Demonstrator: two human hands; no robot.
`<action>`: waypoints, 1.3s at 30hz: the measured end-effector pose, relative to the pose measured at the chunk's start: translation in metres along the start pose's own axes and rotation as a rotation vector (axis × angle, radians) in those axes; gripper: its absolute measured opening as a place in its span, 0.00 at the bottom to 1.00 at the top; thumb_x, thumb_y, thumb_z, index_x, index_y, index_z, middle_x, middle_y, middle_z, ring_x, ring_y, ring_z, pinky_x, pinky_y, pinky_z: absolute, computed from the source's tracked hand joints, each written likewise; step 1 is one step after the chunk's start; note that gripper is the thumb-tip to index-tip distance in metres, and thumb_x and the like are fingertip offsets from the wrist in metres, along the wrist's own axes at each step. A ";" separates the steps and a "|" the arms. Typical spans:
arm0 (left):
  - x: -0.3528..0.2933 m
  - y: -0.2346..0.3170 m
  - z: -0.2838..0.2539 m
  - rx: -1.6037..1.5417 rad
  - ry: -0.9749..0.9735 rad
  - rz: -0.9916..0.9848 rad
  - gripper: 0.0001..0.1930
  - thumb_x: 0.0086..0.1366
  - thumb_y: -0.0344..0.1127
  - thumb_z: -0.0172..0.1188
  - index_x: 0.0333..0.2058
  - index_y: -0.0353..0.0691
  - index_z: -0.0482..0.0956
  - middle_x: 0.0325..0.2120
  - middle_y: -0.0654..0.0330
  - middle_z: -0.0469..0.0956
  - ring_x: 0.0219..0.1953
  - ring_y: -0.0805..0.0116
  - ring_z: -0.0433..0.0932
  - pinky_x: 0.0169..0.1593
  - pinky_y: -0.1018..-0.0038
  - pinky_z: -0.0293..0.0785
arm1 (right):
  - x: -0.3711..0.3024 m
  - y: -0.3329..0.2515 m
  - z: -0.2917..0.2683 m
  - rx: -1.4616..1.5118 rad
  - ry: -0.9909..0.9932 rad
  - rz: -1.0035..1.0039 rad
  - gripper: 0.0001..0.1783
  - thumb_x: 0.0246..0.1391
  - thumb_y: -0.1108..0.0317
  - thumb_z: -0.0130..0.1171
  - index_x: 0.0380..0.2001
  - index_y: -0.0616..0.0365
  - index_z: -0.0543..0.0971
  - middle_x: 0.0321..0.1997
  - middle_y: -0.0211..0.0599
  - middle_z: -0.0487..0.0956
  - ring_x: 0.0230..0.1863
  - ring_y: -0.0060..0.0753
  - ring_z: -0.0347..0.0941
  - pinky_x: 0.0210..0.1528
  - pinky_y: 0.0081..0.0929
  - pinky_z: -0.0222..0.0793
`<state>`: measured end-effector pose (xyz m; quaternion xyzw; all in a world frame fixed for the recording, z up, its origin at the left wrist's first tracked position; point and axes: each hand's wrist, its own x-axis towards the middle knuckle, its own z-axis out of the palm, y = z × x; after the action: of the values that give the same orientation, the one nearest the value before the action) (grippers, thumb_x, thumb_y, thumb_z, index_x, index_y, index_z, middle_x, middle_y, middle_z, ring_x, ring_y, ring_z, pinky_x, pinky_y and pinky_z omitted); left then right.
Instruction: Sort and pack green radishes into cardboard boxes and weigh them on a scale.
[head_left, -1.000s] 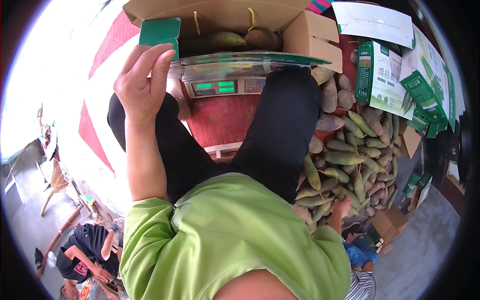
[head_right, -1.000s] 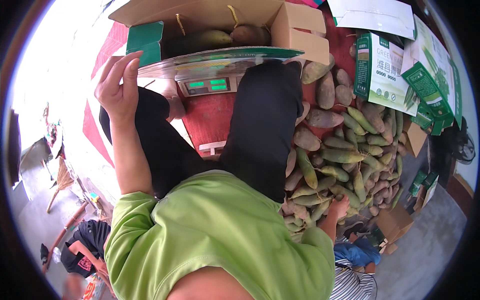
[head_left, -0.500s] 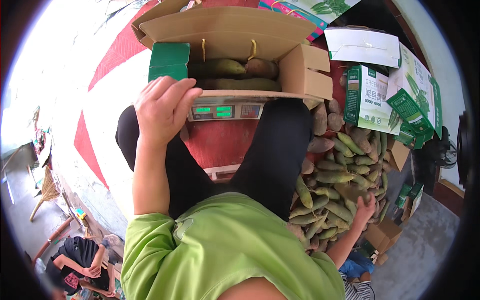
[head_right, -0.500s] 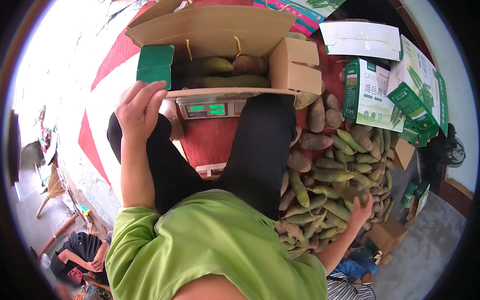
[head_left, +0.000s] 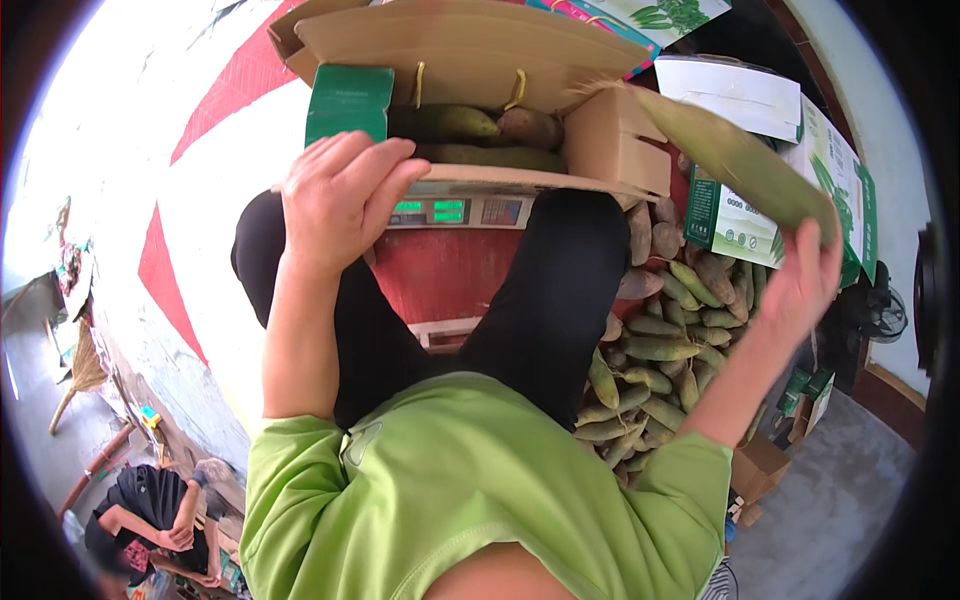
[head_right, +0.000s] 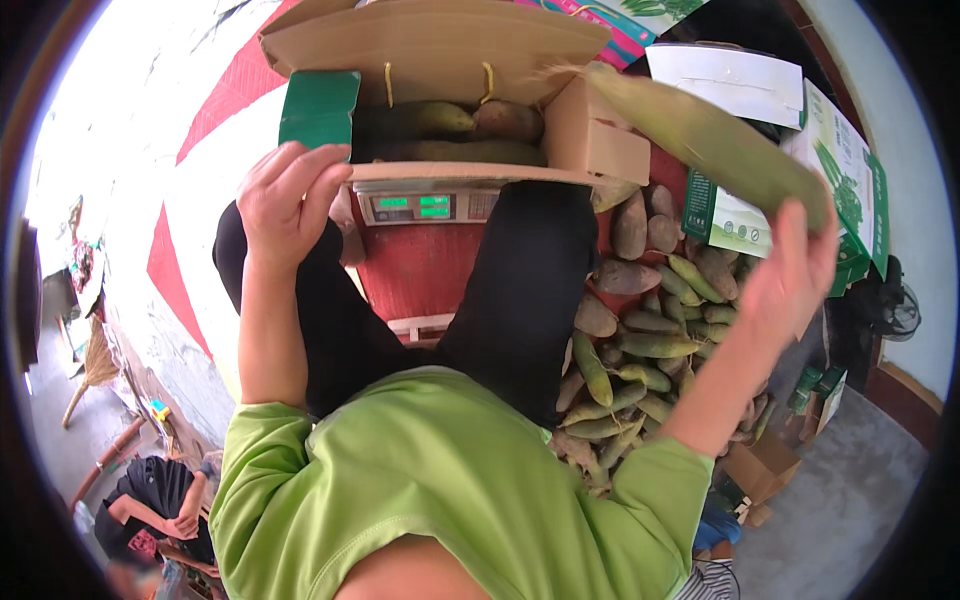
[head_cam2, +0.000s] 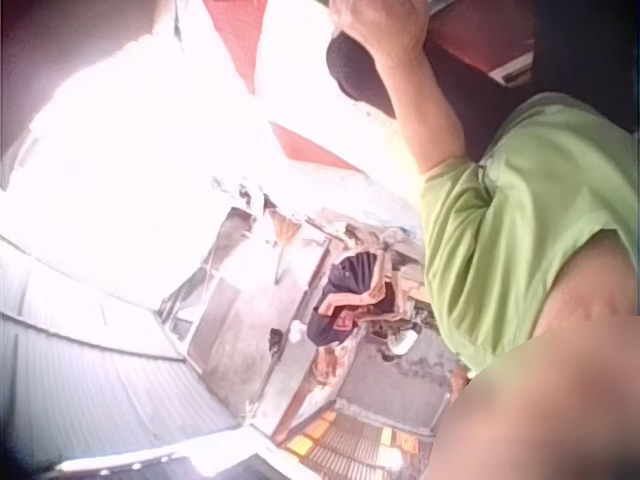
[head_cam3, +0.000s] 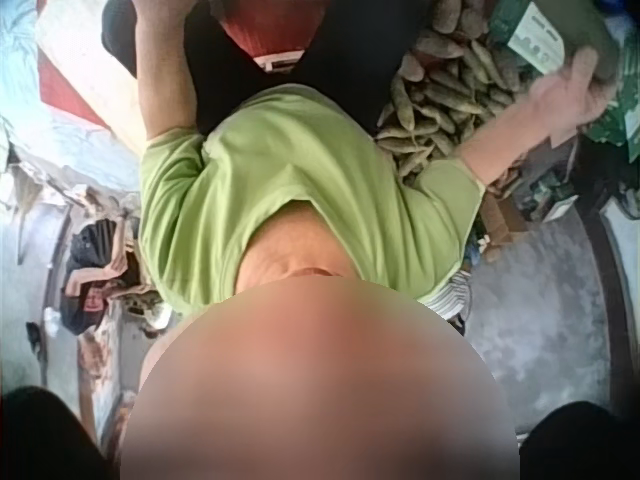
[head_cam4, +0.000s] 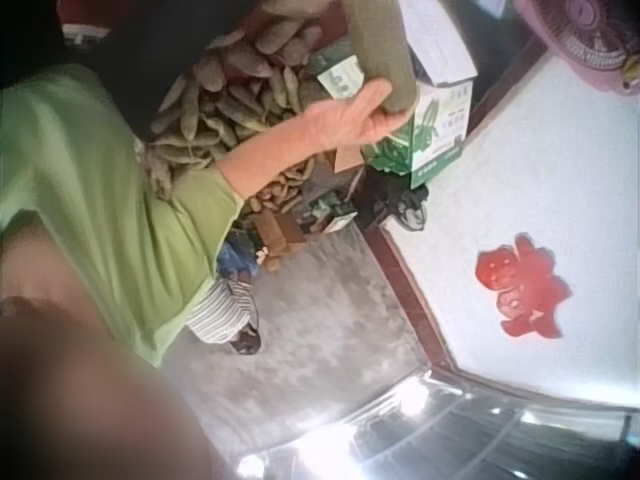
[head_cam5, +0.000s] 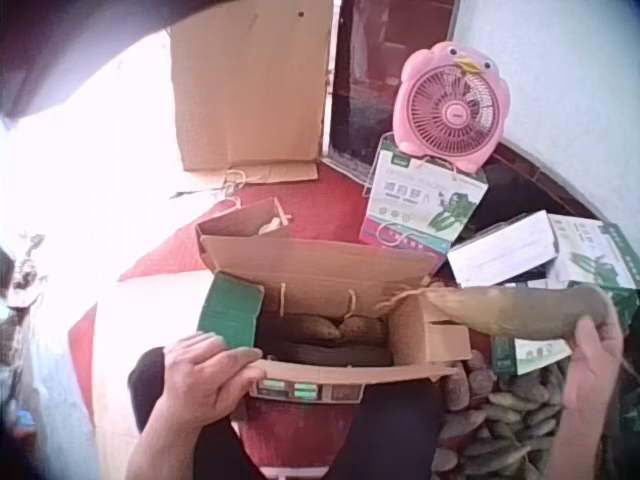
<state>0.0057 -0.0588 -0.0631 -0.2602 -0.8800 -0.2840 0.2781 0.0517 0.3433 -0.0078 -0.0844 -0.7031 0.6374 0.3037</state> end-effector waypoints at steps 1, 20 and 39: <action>-0.001 -0.002 0.001 -0.003 0.011 -0.002 0.08 0.50 0.38 0.67 0.25 0.41 0.79 0.15 0.64 0.69 0.17 0.65 0.70 0.23 0.71 0.65 | 0.004 0.011 0.023 0.039 -0.066 0.023 0.23 0.54 0.75 0.57 0.54 0.70 0.68 0.52 0.43 0.73 0.53 0.32 0.69 0.57 0.31 0.64; 0.006 -0.007 0.012 -0.050 0.129 -0.037 0.06 0.51 0.34 0.67 0.26 0.40 0.81 0.20 0.63 0.74 0.24 0.65 0.74 0.29 0.71 0.70 | -0.131 0.213 -0.085 -0.415 -0.074 0.479 0.09 0.54 0.71 0.57 0.37 0.63 0.79 0.31 0.28 0.78 0.28 0.17 0.69 0.28 0.18 0.66; 0.006 -0.008 0.020 -0.042 0.097 -0.020 0.05 0.51 0.34 0.66 0.26 0.41 0.82 0.20 0.64 0.73 0.24 0.65 0.73 0.30 0.71 0.69 | -0.272 0.269 -0.130 -0.499 -0.095 1.051 0.11 0.53 0.64 0.56 0.31 0.62 0.80 0.24 0.31 0.79 0.23 0.24 0.77 0.19 0.22 0.64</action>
<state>-0.0105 -0.0500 -0.0753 -0.2433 -0.8617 -0.3175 0.3123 0.2669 0.3619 -0.3495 -0.4624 -0.7085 0.5208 -0.1144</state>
